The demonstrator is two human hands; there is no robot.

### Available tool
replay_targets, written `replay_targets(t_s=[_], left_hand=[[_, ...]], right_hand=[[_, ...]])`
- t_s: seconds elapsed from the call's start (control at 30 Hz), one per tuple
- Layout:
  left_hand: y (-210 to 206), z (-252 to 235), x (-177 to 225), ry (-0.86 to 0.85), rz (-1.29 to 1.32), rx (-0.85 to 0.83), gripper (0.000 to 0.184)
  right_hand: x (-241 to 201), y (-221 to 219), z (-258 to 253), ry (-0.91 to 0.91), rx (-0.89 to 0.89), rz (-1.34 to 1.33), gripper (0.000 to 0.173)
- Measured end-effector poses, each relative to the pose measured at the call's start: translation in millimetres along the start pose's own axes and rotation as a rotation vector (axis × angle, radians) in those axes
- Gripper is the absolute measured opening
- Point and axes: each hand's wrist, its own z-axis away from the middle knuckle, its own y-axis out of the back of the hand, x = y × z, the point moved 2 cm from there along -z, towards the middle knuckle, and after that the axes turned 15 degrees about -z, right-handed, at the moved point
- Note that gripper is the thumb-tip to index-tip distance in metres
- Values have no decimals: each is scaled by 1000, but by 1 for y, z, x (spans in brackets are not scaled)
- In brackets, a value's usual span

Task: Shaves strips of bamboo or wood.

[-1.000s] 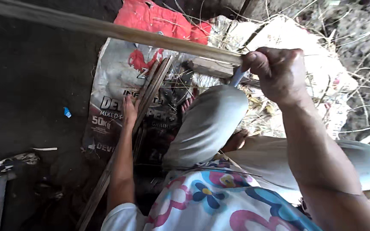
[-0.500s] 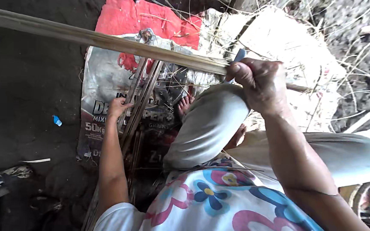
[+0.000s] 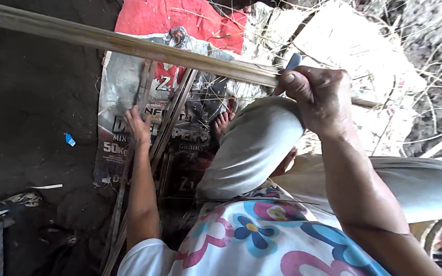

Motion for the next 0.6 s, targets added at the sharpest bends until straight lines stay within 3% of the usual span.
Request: replay_targets(t_s=[0.07, 0.13, 0.2, 0.47, 0.6], left_hand=[[-13, 6, 17, -106, 46, -110, 50], [-32, 7, 28, -111, 22, -328, 57], [-50, 3, 29, -106, 11, -442, 60], [-29, -11, 19, -53, 214, -555, 40], [-33, -15, 7, -39, 257, -506, 40]], right_hand=[[1, -2, -1, -11, 8, -26, 44], [1, -4, -1, -27, 11, -55, 43], [1, -5, -2, -28, 14, -75, 43], [3, -1, 1, -31, 22, -67, 44], [2, -2, 0, -29, 20, -52, 44]])
